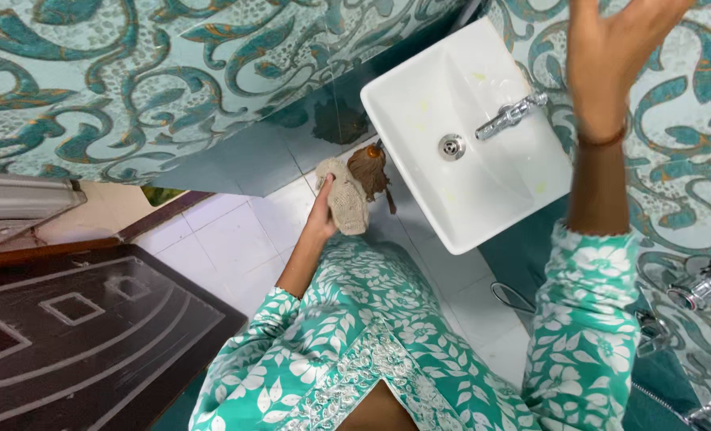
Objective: The person cleans a bathroom sink by applying soap from a bottle and scrubbing the basin and faucet with a cloth.
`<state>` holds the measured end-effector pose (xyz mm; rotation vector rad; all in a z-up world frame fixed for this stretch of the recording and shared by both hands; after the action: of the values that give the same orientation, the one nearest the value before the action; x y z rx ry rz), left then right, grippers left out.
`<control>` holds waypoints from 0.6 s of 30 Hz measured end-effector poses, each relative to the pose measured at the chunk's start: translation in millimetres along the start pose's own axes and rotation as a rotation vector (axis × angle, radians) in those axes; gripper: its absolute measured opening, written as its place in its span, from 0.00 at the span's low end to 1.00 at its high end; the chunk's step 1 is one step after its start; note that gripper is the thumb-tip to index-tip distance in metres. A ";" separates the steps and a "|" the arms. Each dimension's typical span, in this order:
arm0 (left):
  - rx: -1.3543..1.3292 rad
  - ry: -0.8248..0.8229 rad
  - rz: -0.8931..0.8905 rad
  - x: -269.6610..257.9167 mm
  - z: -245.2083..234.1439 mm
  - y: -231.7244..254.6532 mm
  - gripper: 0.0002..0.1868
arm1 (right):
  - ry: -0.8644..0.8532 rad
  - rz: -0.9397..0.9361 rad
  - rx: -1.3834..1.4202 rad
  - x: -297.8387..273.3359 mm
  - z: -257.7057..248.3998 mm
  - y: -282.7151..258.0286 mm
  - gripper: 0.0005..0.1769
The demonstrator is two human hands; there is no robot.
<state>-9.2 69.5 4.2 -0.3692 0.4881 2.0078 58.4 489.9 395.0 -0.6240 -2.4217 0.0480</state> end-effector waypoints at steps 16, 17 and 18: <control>0.674 -0.047 -0.092 23.9 101.3 -45.1 0.32 | -0.155 0.669 0.722 -289.4 79.5 -27.7 0.16; 0.678 -0.050 -0.105 37.1 106.5 -52.3 0.32 | -0.086 0.674 0.633 -279.0 85.2 -12.8 0.19; 0.707 -0.031 -0.080 54.0 110.8 -56.7 0.32 | -0.019 0.676 0.542 -267.7 94.0 3.6 0.22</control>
<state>10.6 188.7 65.9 0.0803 1.0925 1.6308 189.4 384.4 166.5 -1.1313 -1.9706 0.9484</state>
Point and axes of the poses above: each hand's wrist, its own x-axis towards the middle knuckle, its own z-axis out of the palm, y = z × x, the point moved 7 cm from there along x, towards the middle knuckle, and after that the axes turned 1 degree about z, right-handed, at the moved point
